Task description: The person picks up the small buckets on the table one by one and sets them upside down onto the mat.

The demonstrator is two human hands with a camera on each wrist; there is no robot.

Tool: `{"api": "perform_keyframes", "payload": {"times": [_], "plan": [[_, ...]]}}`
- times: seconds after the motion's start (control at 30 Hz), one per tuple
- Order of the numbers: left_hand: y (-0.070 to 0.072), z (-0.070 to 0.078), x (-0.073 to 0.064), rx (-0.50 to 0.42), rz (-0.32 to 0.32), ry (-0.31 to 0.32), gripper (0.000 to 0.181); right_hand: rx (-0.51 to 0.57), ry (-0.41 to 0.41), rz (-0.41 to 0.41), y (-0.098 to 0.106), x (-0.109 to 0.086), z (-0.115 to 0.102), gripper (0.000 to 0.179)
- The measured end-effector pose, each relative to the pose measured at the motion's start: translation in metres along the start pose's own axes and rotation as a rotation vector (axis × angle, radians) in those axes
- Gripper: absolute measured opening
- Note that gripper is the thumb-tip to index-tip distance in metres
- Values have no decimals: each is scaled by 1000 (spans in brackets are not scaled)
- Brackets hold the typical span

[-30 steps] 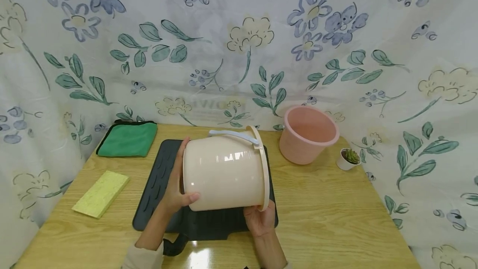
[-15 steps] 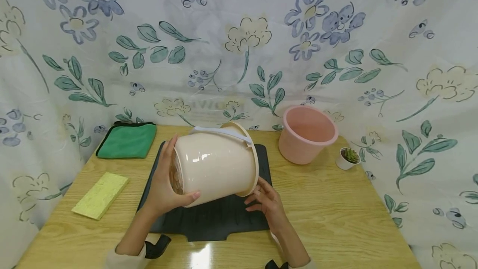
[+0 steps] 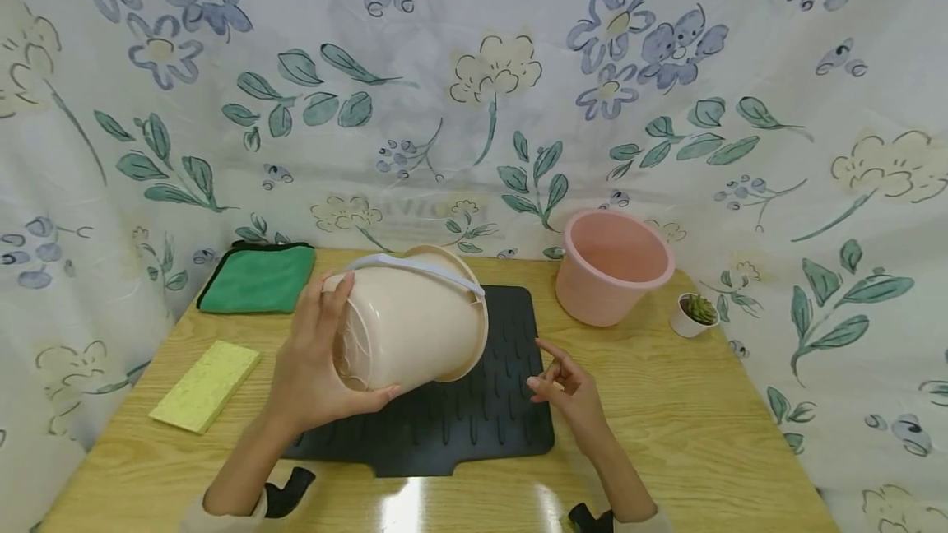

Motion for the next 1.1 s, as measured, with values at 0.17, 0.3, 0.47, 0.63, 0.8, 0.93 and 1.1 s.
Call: {"api": "perform_keyframes", "payload": {"times": [0.17, 0.3, 0.47, 0.63, 0.8, 0.93, 1.1], "plan": [[7, -2, 3, 77, -18, -60, 130, -121, 36, 2, 15, -1, 1, 59], [11, -3, 5, 110, -24, -89, 128, -228, 63, 29, 24, -1, 1, 62], [15, -2, 5, 142, -37, -114, 125, -326, 113, 56, 29, 3, -4, 67], [20, -2, 6, 189, -47, -137, 124, -373, 171, 49, 31, 6, -11, 70], [24, -3, 8, 211, -46, -157, 121, -402, 180, 43, 37, 10, -15, 71], [28, -3, 10, 237, -54, -174, 119, -423, 163, 46, 43, 14, -14, 74], [33, -4, 10, 271, -69, -182, 119, -437, 141, 55, 51, 18, -13, 75]]}}
Point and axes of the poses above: each hand's wrist, its own x-axis towards the middle knuckle, its own y-axis out of the back of the hand, z = x × y, the point moved 4 cm from there along x, towards the middle knuckle, and after that the axes turned 15 degrees about z, right-handed, at the moved point
